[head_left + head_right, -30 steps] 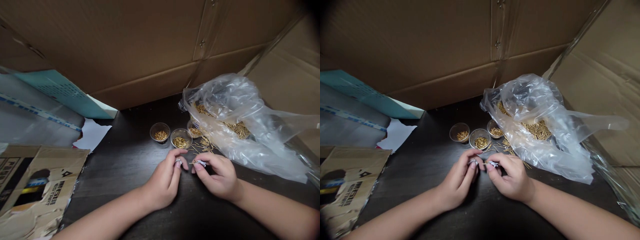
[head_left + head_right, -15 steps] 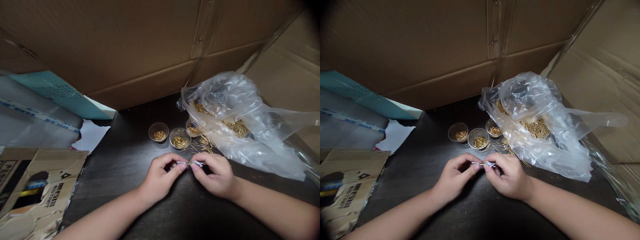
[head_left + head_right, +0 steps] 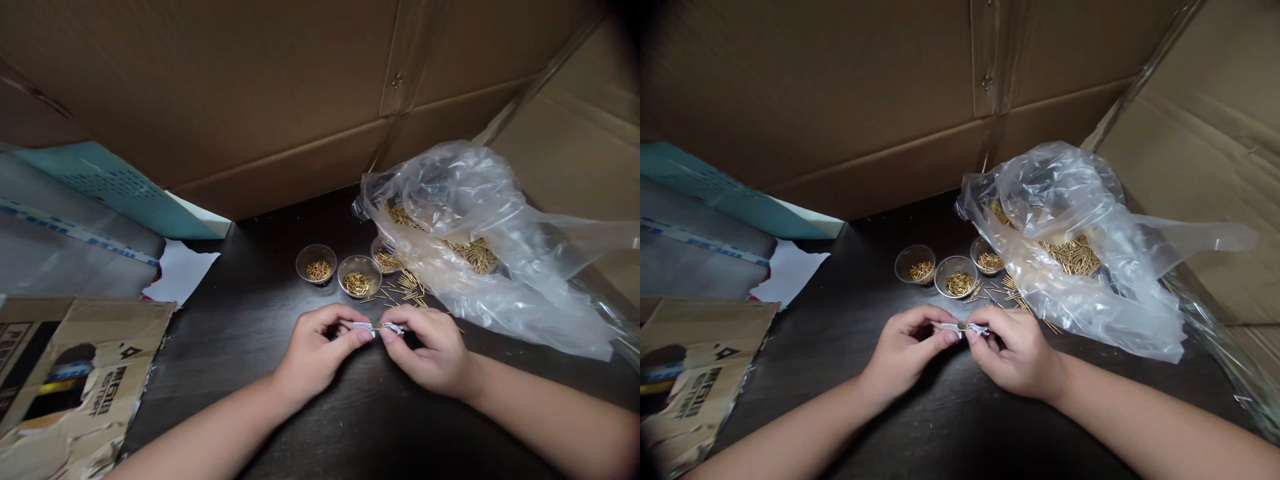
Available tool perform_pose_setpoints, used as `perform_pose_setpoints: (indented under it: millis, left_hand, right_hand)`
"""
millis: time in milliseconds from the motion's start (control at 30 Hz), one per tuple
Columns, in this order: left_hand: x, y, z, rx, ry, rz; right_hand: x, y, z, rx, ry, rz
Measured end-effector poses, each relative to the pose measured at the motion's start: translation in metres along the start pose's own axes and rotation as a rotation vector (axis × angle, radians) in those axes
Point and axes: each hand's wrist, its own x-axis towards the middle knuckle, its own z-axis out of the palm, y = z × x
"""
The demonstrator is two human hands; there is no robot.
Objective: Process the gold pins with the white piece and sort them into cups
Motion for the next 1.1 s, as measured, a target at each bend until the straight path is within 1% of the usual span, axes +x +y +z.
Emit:
perform_pose_setpoints:
  millis: [267, 400, 500, 700, 833, 967, 1100]
  left_hand:
    - [0.001, 0.002, -0.001, -0.007, -0.009, 0.003]
    - [0.0, 0.0, -0.001, 0.036, -0.006, 0.042]
    - [-0.001, 0.001, -0.002, 0.135, 0.002, 0.121]
    - [-0.001, 0.003, -0.006, 0.392, 0.018, 0.384]
    - [0.001, 0.001, -0.01, 0.498, -0.031, 0.524]
    - [0.003, -0.001, -0.015, 0.545, -0.073, 0.592]
    - [0.004, -0.001, -0.017, 0.572, -0.121, 0.62]
  right_hand:
    - [-0.001, 0.0, 0.0, 0.003, 0.018, 0.002]
    - [0.0, 0.0, 0.0, 0.016, 0.008, 0.007]
    - [0.0, 0.0, 0.0, 0.014, 0.002, 0.001]
    - [-0.001, 0.001, 0.002, -0.031, -0.029, -0.027]
    - [-0.002, 0.003, 0.004, -0.056, -0.049, -0.037]
    - [-0.003, 0.004, 0.004, -0.049, -0.064, -0.038]
    - [-0.004, 0.005, 0.004, -0.022, -0.113, -0.026]
